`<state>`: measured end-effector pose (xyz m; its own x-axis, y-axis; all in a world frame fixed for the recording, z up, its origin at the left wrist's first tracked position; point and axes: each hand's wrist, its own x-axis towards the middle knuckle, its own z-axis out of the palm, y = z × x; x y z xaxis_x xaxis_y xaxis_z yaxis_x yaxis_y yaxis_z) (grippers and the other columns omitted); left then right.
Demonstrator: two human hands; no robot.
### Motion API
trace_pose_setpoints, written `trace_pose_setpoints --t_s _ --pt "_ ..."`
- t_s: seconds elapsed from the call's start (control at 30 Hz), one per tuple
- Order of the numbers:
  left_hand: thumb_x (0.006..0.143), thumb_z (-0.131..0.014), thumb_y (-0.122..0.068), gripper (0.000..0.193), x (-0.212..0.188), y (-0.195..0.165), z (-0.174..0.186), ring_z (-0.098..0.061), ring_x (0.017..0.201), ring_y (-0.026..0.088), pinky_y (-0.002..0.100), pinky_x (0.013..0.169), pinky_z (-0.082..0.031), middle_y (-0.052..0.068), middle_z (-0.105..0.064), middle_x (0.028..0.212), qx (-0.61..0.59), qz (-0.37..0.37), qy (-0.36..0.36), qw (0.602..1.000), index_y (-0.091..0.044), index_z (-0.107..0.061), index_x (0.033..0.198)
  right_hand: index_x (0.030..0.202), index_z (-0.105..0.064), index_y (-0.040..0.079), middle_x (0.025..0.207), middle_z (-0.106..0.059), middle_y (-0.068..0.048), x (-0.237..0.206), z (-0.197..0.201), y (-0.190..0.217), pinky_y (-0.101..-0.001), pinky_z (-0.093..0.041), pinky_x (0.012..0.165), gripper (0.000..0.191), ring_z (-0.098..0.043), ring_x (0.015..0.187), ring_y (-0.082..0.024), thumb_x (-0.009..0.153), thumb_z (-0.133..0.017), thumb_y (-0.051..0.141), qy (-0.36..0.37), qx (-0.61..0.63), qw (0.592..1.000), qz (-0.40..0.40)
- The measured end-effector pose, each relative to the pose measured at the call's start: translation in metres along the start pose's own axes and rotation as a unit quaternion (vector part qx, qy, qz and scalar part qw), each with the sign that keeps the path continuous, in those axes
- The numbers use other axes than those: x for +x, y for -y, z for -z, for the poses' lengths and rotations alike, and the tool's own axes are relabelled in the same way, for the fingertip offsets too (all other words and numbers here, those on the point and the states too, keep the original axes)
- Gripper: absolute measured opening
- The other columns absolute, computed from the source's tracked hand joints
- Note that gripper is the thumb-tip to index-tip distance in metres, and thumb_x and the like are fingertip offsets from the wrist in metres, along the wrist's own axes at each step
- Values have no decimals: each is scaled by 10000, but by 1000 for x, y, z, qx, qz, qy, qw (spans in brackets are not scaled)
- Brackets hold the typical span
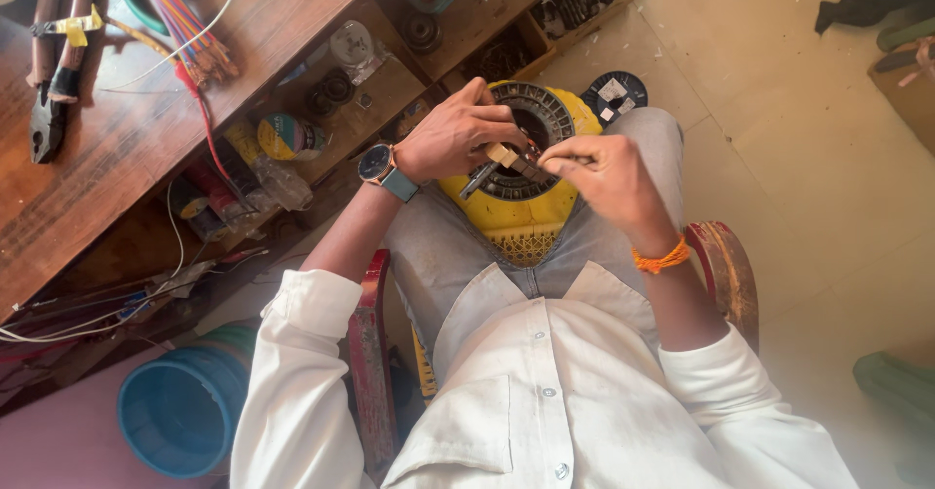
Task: The person sits with an electric motor armature on their lap and works on its commutator, fitting and pressing components into place by hand. They use a green-handled screwdriver to adjust parts on the armature, then continue seating components and turning the armature to work on different sides.
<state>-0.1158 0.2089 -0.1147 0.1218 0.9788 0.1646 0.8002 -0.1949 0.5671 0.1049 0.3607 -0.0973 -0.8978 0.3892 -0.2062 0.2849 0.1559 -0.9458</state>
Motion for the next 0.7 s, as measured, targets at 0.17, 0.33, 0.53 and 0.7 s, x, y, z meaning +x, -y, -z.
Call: trace_pose_setpoints --t_s 0.17,0.33,0.53,0.7 --pt "647 -819 -81 506 10 2 6 -484 939 258 352 851 -472 -79 -669 998 -18 28 36 999 -238 -776 1126 1060 -766 -21 940 -768 -41 -1 20 -13 -213 -508 770 182 -650 861 -47 960 -683 106 -1 16 1000 -2" --pt "677 -820 -82 452 16 9 6 -480 910 246 343 794 -473 -77 -693 1022 -38 47 70 996 -209 -793 1110 1065 -769 -19 957 -777 -49 -6 15 -11 -212 -527 787 186 -667 872 -56 940 -710 106 5 27 999 -31" --pt "687 -813 -104 378 19 20 5 -603 893 226 380 849 -482 -34 -712 984 -80 25 85 993 -184 -785 1055 1049 -776 2 944 -794 -40 -9 -8 17 -218 -550 739 163 -692 842 -33 938 -708 100 -6 -26 1000 13" --pt "720 -827 -140 305 23 28 3 -666 950 246 408 908 -500 -3 -707 976 -94 -25 73 993 -158 -761 1017 1040 -769 13 870 -772 -119 -10 -36 30 -268 -528 630 149 -688 696 -103 937 -731 113 -39 -112 992 38"
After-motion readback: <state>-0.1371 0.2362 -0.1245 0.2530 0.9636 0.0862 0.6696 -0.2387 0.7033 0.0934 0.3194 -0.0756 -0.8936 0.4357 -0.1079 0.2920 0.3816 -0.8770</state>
